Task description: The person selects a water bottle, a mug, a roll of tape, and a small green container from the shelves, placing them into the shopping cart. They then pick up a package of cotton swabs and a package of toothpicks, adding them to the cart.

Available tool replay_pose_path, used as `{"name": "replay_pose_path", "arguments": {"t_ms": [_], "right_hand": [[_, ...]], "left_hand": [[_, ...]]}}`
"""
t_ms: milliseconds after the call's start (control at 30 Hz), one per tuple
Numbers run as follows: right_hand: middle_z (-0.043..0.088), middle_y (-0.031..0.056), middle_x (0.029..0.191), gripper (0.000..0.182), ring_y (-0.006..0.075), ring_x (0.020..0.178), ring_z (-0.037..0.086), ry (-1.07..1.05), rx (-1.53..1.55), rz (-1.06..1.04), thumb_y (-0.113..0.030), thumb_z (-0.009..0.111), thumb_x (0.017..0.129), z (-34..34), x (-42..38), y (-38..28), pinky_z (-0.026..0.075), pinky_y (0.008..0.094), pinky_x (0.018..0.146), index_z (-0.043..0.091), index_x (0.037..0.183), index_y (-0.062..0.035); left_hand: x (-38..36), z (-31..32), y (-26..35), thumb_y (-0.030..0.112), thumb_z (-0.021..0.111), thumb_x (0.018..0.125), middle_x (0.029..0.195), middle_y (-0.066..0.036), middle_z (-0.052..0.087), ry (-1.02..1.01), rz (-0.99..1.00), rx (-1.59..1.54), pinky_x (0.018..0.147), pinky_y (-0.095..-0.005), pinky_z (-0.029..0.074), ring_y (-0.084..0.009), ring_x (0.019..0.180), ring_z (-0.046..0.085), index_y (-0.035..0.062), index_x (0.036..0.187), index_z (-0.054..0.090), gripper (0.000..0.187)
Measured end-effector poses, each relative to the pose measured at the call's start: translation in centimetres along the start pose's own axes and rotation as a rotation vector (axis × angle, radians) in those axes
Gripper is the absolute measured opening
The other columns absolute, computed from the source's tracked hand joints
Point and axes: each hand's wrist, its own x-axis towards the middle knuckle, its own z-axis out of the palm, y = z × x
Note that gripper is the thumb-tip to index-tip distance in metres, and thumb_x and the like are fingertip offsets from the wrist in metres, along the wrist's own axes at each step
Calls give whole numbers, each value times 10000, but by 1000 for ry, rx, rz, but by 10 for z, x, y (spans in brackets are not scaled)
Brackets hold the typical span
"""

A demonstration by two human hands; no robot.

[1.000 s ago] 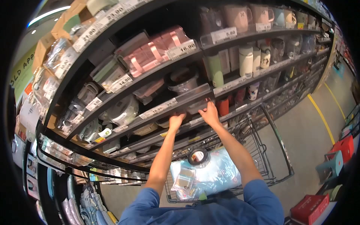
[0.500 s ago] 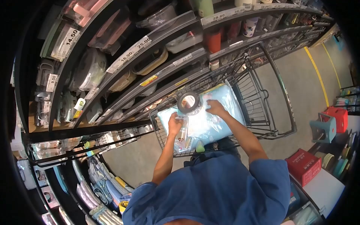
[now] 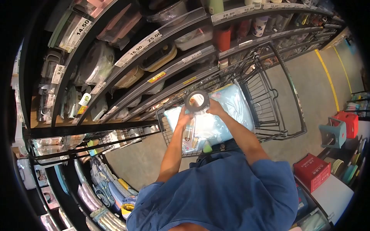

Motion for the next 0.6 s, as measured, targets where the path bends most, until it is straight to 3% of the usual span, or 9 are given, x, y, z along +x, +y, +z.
{"name": "replay_pose_path", "arguments": {"t_ms": [33, 100, 233, 300, 433, 467, 500, 533, 600], "right_hand": [[604, 190, 1191, 829, 331, 1069, 600, 7, -2, -1, -163, 827, 566, -1, -11, -1, 487, 357, 900, 464, 1293, 3], [604, 170, 1183, 794, 292, 1014, 628, 47, 227, -47, -119, 812, 617, -3, -33, 3, 522, 342, 833, 446, 1311, -3], [589, 153, 1209, 812, 257, 984, 637, 211, 242, -162, -82, 802, 658, -25, -84, -37, 536, 349, 802, 395, 1356, -4], [584, 157, 1194, 825, 259, 982, 632, 257, 262, -157, -86, 817, 651, -56, -110, -81, 534, 349, 800, 397, 1355, 0], [531, 186, 1249, 832, 322, 1100, 571, 418, 246, -338, -149, 846, 629, -125, -157, -173, 506, 379, 869, 422, 1327, 13], [518, 192, 1253, 844, 333, 1110, 558, 511, 154, -456, -164, 854, 619, -145, -169, -198, 493, 378, 888, 423, 1320, 24], [505, 197, 1257, 857, 344, 1120, 546, 606, 59, -576, -180, 863, 609, -163, -177, -220, 480, 376, 907, 425, 1313, 35], [506, 208, 1243, 854, 366, 1119, 537, 698, -43, -690, -185, 866, 599, -179, -181, -237, 454, 376, 939, 433, 1297, 48], [507, 208, 1237, 847, 362, 1119, 537, 741, -63, -751, -181, 865, 595, -205, -181, -267, 453, 373, 938, 438, 1289, 50]], "left_hand": [[-3, 1, -3, -51, 604, 734, 1414, -102, 389, -4, 6, 0, 822, -330, 505, -215, 1104, 528, 80, 1448, 269, 799], [-12, 3, -16, -50, 618, 688, 1331, -143, 462, -7, 207, 40, 762, -286, 505, -186, 945, 555, 5, 1459, 194, 882], [-56, 27, 25, -89, 621, 676, 1384, -120, 389, 45, 286, 186, 803, -312, 509, -201, 985, 537, 64, 1472, 235, 898], [-94, 41, 63, -42, 645, 672, 1361, -183, 412, 155, 515, 233, 792, -327, 517, -225, 990, 539, 16, 1454, 248, 879], [-174, 61, 161, -25, 652, 689, 1360, -241, 397, 336, 954, 431, 886, -368, 479, -313, 1132, 512, -33, 1430, 266, 835], [-191, 62, 179, -20, 654, 701, 1398, -211, 333, 334, 963, 457, 1005, -386, 415, -318, 1284, 397, -14, 1453, 242, 857], [-199, 60, 197, -20, 654, 701, 1398, -211, 333, 343, 990, 446, 1005, -386, 415, -318, 1284, 397, -14, 1453, 242, 857], [-204, 58, 215, -6, 655, 705, 1409, -209, 313, 368, 1141, 467, 1017, -393, 405, -316, 1291, 385, -20, 1454, 233, 859], [-209, 53, 249, 17, 648, 717, 1425, -201, 274, 388, 1339, 469, 1029, -400, 396, -312, 1296, 370, -31, 1454, 218, 855]]}}
